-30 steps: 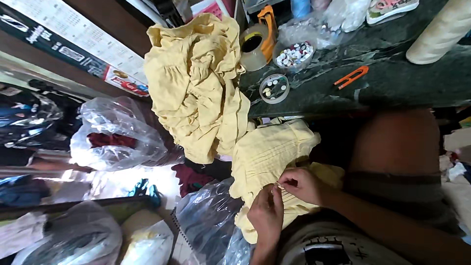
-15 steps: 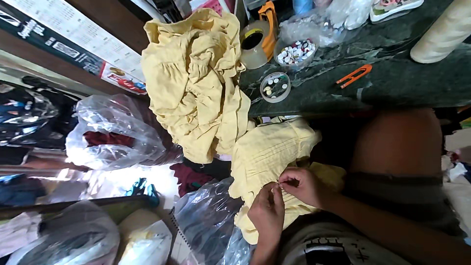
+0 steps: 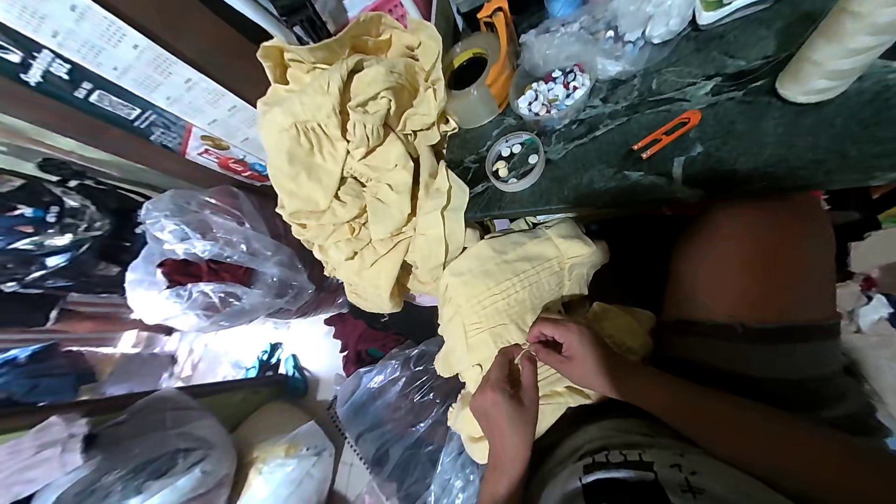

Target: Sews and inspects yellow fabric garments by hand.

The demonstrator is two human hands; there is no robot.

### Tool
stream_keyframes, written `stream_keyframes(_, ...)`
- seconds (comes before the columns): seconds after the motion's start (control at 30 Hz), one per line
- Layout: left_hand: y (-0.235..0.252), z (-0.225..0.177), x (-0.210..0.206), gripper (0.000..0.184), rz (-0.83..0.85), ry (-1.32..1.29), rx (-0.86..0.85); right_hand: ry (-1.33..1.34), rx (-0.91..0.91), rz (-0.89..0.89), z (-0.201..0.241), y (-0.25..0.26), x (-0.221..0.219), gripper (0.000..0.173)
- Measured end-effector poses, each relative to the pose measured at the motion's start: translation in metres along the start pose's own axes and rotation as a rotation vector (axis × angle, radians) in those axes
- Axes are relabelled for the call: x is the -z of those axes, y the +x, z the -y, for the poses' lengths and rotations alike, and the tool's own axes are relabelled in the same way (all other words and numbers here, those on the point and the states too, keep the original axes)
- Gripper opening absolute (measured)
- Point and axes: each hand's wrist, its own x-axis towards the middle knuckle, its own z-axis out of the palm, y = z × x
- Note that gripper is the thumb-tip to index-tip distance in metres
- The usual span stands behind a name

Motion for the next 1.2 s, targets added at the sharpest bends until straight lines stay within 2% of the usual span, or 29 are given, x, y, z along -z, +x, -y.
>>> stream_keyframes(0.13,-0.002,-0.001,-0.005,0.020,-0.037,0.037,-0.007,-0.048,-0.063,-0.039,0.005,-0.004,0.000,0.016)
stream_keyframes(0.3,-0.002,-0.002,-0.005,0.020,-0.037,0.026,0.010,-0.194,0.198,-0.188,-0.006,-0.008,-0.012,0.013)
stream_keyframes(0.37,-0.002,-0.002,-0.005,0.020,-0.035,0.027,0.018,-0.192,0.224,-0.203,-0.007,-0.008,-0.014,0.013)
stream_keyframes(0.43,-0.002,-0.002,-0.004,0.020,-0.034,0.026,0.018,-0.143,0.193,-0.182,-0.006,-0.008,-0.014,0.013)
stream_keyframes(0.57,0.001,-0.003,-0.001,0.023,0.009,-0.035,0.049,0.160,0.016,-0.067,-0.001,-0.006,-0.006,0.015)
stream_keyframes(0.67,0.003,-0.003,0.003,0.023,0.033,-0.092,0.104,0.277,-0.065,-0.041,-0.001,-0.002,-0.004,0.011)
stream_keyframes(1.03,0.006,-0.006,-0.002,0.021,-0.062,-0.071,0.126,0.287,-0.203,-0.152,0.005,-0.001,-0.005,0.014)
stream_keyframes(1.2,0.003,-0.005,-0.003,0.022,-0.068,-0.145,0.128,0.304,-0.227,-0.111,0.004,0.003,-0.006,0.013)
